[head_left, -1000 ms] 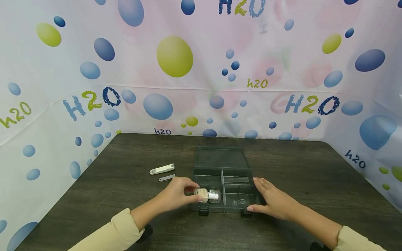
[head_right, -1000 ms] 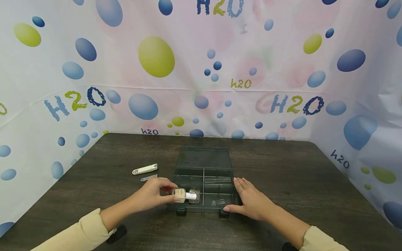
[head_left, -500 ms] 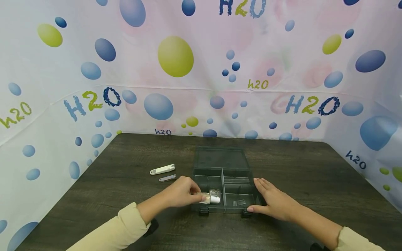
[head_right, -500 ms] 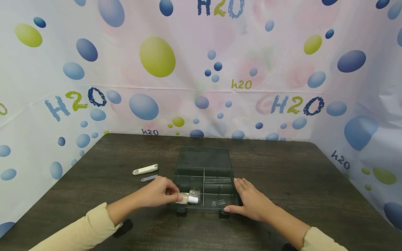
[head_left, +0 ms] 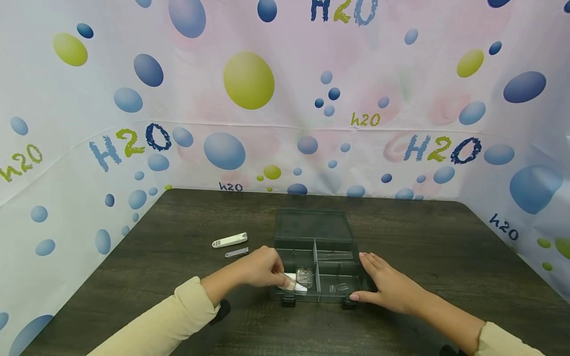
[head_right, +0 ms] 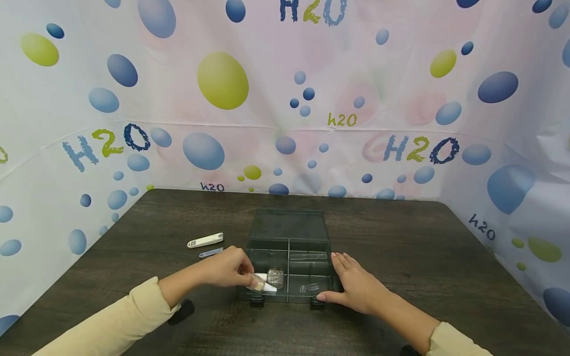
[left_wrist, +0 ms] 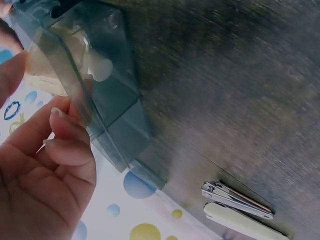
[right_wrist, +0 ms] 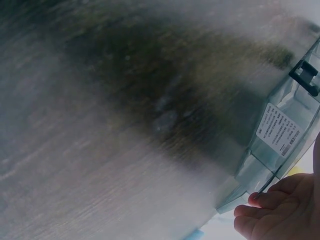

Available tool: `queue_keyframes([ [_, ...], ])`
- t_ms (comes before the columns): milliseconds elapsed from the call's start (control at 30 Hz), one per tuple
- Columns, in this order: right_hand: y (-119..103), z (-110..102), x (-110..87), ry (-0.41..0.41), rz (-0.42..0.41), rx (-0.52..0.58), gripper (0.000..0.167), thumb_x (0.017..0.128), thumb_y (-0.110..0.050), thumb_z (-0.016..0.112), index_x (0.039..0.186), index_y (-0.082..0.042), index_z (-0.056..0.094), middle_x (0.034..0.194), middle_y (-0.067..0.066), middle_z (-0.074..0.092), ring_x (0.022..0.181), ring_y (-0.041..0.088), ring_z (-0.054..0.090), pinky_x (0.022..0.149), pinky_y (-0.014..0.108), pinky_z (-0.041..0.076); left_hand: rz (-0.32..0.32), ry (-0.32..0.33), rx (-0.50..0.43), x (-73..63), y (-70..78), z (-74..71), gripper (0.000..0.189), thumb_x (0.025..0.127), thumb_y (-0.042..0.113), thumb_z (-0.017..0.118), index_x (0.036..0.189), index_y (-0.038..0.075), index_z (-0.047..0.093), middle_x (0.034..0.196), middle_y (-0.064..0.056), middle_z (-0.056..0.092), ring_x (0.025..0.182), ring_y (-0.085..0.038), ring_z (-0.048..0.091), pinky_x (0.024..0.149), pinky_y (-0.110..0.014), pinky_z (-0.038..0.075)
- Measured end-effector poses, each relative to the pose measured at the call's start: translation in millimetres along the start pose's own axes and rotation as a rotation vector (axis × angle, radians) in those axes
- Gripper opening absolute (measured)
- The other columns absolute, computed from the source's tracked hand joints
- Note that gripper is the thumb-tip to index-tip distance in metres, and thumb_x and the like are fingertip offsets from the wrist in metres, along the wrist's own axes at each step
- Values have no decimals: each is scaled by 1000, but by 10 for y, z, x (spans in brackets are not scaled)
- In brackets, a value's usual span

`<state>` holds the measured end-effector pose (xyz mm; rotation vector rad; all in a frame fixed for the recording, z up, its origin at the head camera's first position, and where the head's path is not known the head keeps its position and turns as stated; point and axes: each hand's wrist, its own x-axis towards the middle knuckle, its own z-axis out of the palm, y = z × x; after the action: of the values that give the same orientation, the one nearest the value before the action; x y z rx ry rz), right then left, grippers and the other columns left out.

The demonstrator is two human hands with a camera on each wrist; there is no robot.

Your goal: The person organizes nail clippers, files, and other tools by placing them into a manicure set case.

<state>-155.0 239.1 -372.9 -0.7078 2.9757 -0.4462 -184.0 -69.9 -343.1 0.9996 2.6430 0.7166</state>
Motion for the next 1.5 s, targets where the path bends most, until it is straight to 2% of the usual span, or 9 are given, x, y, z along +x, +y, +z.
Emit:
queue_keyframes([
  [300,7,-6,12,3,-4,-8,101,79,-65,56,141,9,28,145,29,31,133,48,28,100,62,33,-27,-28,129,42,75,4,18,78,15,74,85,-1,70,62,1,57,53,-4,45,54,-19,41],
  [433,13,1,6,4,-4,-6,101,79,-64,57,141,10,28,144,30,31,133,49,28,100,63,32,-79,-83,257,126,157,0,31,75,11,76,54,8,54,48,7,36,45,-5,30,45,-19,27],
  [533,15,15,-2,4,-4,-1,101,78,-64,57,141,10,28,144,30,31,133,49,28,99,63,33,-127,-140,416,202,229,16,48,75,8,75,50,15,35,48,7,26,45,-7,23,44,-21,21],
  [767,15,46,-3,13,-8,0,102,78,-65,57,141,10,28,145,29,31,133,49,28,99,62,33,-187,-188,603,256,299,65,36,78,8,71,54,14,45,53,6,40,49,-8,34,46,-22,29],
  [1000,13,41,-1,13,-8,-4,101,78,-65,56,141,9,28,145,29,31,133,48,28,100,62,33,-129,-101,485,176,203,47,52,76,11,75,48,17,32,48,7,24,45,-7,22,42,-20,20],
  [1133,15,39,2,14,-8,-4,101,79,-64,56,141,9,29,145,29,31,133,48,29,100,62,33,-82,-20,356,103,133,-8,33,74,17,78,54,12,52,53,7,41,48,-5,35,45,-19,28],
  [1233,16,38,5,14,-9,-5,100,79,-64,56,141,9,29,145,29,31,133,48,29,100,62,33,-41,70,301,47,71,-52,15,75,19,77,77,7,69,72,1,63,63,-9,55,55,-21,44],
  [1333,16,36,7,15,-12,-9,101,79,-65,56,141,9,29,144,30,31,133,48,29,99,62,33,-7,171,259,-7,4,-74,23,78,19,74,95,4,71,89,-6,69,80,-16,63,66,-27,52],
  [1500,22,33,3,12,-9,-5,101,78,-65,56,141,9,29,144,30,31,133,49,29,99,62,33,40,334,208,-90,-107,-79,21,82,17,70,100,5,70,95,-6,68,85,-20,63,71,-31,52],
])
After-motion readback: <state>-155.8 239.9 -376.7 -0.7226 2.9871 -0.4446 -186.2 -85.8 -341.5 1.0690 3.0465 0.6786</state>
